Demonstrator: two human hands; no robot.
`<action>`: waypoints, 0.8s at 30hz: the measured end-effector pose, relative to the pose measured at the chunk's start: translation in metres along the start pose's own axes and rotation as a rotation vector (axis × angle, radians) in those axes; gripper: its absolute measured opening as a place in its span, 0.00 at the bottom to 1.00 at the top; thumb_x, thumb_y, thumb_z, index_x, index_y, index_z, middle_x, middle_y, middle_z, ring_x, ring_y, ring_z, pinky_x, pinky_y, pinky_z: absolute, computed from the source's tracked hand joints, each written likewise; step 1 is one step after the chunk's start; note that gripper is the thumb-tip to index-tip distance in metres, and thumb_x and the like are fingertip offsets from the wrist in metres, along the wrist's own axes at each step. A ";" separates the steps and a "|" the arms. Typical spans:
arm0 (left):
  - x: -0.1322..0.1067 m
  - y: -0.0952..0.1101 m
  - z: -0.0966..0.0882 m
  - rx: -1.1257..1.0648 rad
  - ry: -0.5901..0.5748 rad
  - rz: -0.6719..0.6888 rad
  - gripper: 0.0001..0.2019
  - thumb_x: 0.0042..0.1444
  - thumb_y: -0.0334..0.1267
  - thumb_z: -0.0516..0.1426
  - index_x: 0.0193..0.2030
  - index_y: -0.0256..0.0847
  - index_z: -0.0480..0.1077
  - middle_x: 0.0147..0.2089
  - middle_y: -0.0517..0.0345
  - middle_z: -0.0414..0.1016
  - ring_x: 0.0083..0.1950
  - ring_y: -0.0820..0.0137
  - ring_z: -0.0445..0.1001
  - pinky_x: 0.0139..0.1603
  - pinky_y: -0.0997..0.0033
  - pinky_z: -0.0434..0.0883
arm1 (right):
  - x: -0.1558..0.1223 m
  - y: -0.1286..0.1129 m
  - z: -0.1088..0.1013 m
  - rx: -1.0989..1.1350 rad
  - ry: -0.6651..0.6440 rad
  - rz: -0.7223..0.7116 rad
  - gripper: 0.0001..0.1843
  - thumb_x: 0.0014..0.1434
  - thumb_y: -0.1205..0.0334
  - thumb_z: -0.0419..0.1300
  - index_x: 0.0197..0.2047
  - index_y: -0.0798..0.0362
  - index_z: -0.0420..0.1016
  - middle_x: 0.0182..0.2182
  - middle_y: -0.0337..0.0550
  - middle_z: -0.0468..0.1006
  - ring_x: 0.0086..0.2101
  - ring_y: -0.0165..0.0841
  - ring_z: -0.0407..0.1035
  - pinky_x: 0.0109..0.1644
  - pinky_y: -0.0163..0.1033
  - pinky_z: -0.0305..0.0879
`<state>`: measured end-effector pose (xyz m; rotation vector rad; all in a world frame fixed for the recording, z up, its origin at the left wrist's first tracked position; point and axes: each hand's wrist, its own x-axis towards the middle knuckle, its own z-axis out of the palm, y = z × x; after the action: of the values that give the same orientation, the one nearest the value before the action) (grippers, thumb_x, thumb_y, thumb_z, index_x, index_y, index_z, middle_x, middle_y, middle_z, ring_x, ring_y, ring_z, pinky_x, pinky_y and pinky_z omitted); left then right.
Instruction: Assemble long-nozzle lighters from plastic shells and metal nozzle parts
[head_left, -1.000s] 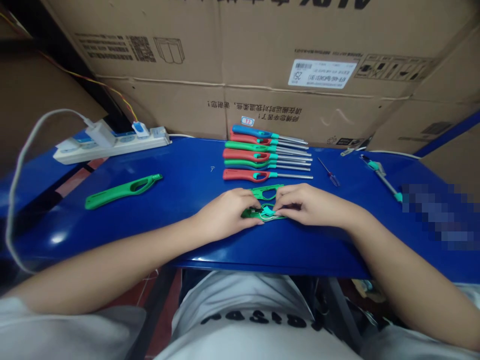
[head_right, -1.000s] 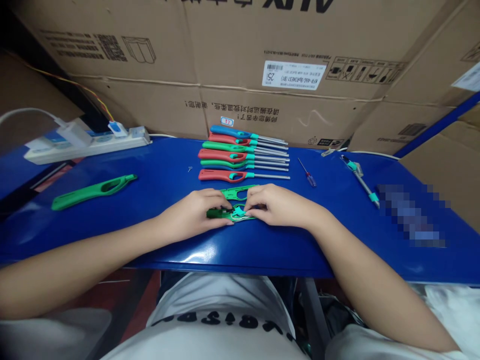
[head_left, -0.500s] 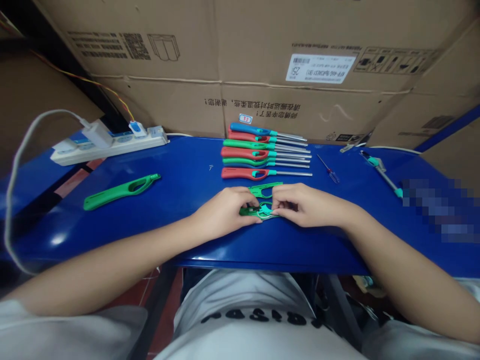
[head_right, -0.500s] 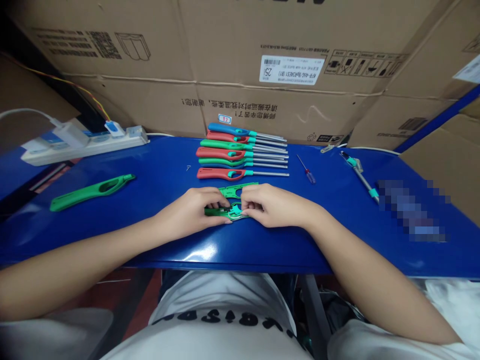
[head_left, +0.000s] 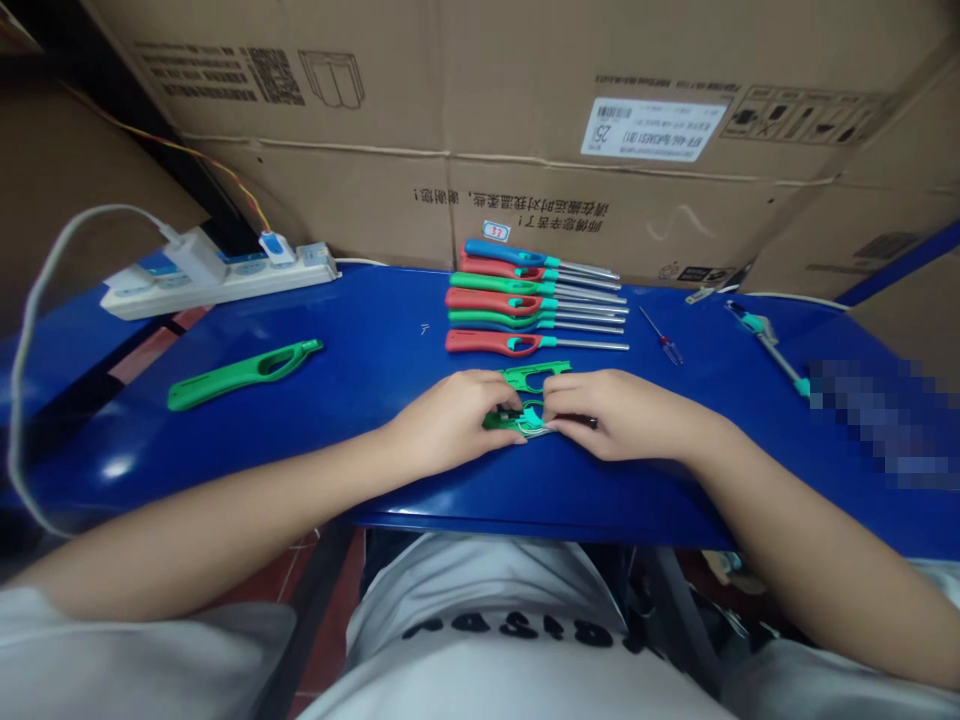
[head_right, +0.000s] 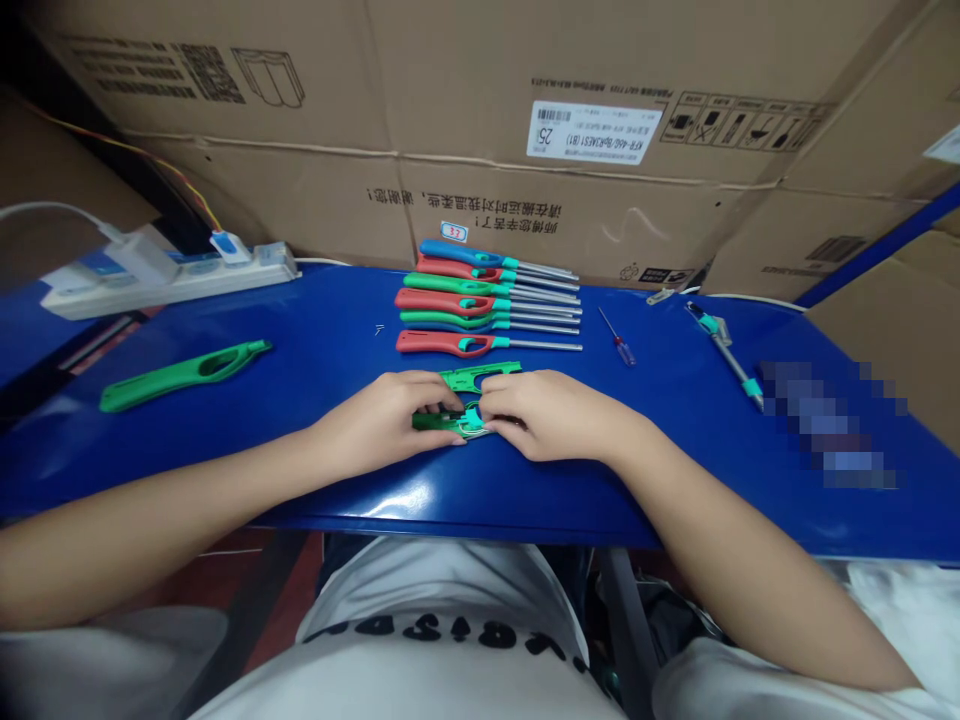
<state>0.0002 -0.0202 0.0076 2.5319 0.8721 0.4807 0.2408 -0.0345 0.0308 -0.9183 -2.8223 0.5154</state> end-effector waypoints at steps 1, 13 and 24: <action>0.000 0.000 0.000 0.004 0.001 0.004 0.11 0.56 0.39 0.68 0.44 0.38 0.76 0.44 0.54 0.80 0.48 0.62 0.79 0.49 0.66 0.73 | 0.000 -0.002 0.000 -0.047 -0.009 0.008 0.09 0.66 0.69 0.54 0.35 0.52 0.74 0.34 0.43 0.75 0.34 0.34 0.69 0.36 0.37 0.61; -0.001 0.006 0.001 -0.034 -0.014 -0.029 0.17 0.57 0.37 0.67 0.51 0.39 0.71 0.45 0.54 0.78 0.45 0.64 0.77 0.43 0.67 0.73 | 0.004 0.000 0.001 0.073 0.009 0.031 0.10 0.68 0.64 0.56 0.34 0.53 0.74 0.34 0.43 0.75 0.35 0.34 0.70 0.39 0.37 0.63; 0.001 0.003 0.005 -0.110 0.033 0.024 0.08 0.64 0.37 0.60 0.47 0.37 0.76 0.38 0.56 0.75 0.38 0.69 0.74 0.38 0.72 0.69 | 0.004 0.008 0.005 0.186 0.093 0.108 0.07 0.64 0.60 0.63 0.41 0.52 0.69 0.38 0.42 0.75 0.34 0.31 0.67 0.36 0.35 0.59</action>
<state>0.0046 -0.0230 0.0044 2.4433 0.8046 0.5640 0.2408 -0.0275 0.0231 -1.0315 -2.6007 0.7153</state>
